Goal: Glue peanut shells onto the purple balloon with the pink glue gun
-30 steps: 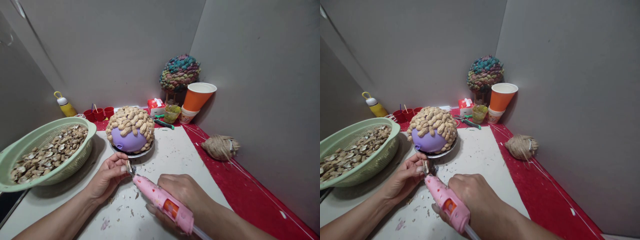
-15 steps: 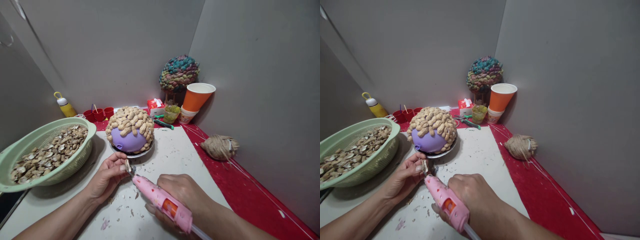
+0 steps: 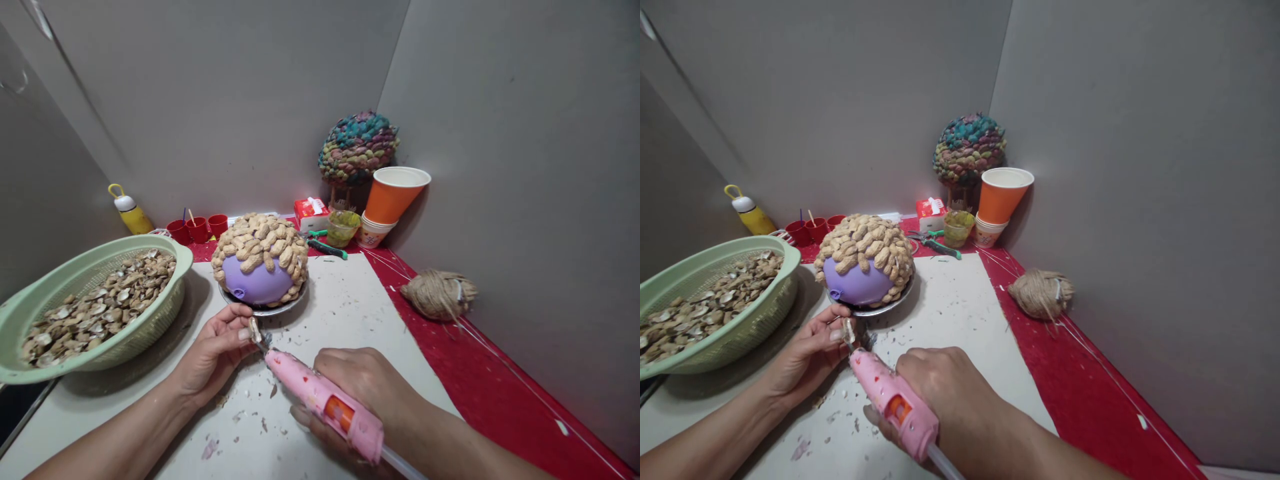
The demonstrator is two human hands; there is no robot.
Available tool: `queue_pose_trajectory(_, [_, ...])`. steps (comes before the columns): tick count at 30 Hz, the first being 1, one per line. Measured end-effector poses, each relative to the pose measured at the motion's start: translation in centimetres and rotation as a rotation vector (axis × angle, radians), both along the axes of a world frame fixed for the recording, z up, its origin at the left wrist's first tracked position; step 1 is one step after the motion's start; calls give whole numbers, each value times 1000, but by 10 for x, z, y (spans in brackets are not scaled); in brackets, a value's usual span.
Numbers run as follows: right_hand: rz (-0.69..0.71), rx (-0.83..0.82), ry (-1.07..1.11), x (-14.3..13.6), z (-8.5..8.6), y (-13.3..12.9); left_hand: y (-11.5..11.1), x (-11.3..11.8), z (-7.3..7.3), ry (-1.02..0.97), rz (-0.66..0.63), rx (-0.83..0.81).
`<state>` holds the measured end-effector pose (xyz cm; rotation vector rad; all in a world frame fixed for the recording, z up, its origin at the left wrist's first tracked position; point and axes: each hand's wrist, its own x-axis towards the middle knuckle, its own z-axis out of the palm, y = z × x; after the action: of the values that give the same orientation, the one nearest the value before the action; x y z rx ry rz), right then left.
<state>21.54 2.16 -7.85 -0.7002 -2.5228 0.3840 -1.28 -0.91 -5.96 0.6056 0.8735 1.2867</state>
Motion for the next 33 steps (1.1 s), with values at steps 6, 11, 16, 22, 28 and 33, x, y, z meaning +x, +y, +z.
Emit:
queue_pose_trajectory(6, [-8,10,-19,1,0,-2,1,0,0,-14,-10,9])
queue_pose_trajectory(11, [-28,-2,-37,1,-1,-1,1,-1,-1,-30,-12,18])
queue_pose_trajectory(16, [-54,-23,-11,0,1,-2,1,-1,-1,-41,-12,13])
queue_pose_trajectory(22, [-44,-13,-38,0,-1,-1,0,-2,-1,-44,-14,9])
queue_pose_trajectory(28, [-73,-9,-46,-1,4,-2,0,-3,-1,-44,-11,2])
queue_pose_trajectory(33, [-72,26,-20,-3,9,-4,-1,-4,-1,-46,2,-21])
